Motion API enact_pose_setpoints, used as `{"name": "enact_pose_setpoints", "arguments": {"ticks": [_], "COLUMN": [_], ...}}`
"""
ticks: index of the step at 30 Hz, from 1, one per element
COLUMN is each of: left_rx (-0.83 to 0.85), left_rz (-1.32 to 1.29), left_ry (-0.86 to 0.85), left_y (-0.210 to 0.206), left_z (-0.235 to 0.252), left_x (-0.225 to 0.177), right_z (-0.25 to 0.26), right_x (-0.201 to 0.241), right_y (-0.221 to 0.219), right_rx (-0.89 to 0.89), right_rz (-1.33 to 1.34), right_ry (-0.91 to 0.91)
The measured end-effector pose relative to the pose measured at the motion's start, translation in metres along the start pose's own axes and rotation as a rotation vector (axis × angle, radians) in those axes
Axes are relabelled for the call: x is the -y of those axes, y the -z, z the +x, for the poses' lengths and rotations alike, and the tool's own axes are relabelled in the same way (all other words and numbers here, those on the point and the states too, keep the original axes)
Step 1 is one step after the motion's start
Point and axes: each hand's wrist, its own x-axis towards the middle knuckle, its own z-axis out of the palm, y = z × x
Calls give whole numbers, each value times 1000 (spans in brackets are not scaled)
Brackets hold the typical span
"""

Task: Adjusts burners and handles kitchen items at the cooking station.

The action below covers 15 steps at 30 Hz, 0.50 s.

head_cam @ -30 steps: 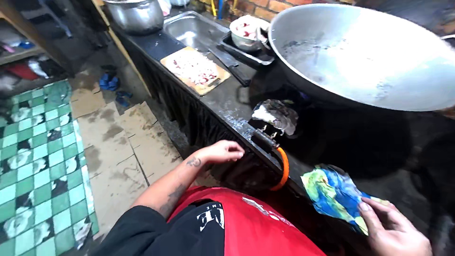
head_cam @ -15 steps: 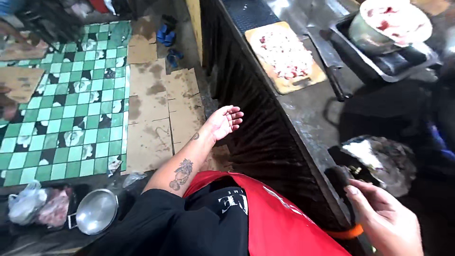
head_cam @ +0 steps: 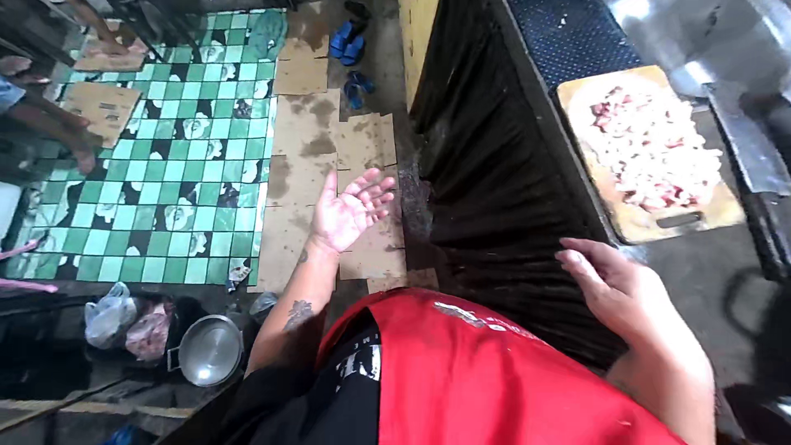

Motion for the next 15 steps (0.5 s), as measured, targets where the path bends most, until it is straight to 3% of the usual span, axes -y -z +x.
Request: {"name": "enact_pose_setpoints", "arguments": {"ticks": [4, 8, 12, 15], "left_rx": [-124, -218, -292, -518], "left_rz": [-49, -62, 5, 239], "left_ry": [-141, -170, -180, -78], "left_y": [46, 81, 115, 156], "left_z": [-11, 1, 49, 96], "left_x": [-37, -58, -82, -100], "right_z": [59, 118, 193, 266], "right_x": [25, 42, 58, 79], "right_y": [-12, -16, -27, -47], "right_rx": [124, 270, 377, 445], "right_rz": [-79, -145, -210, -248], "right_ry": [49, 13, 14, -1]}}
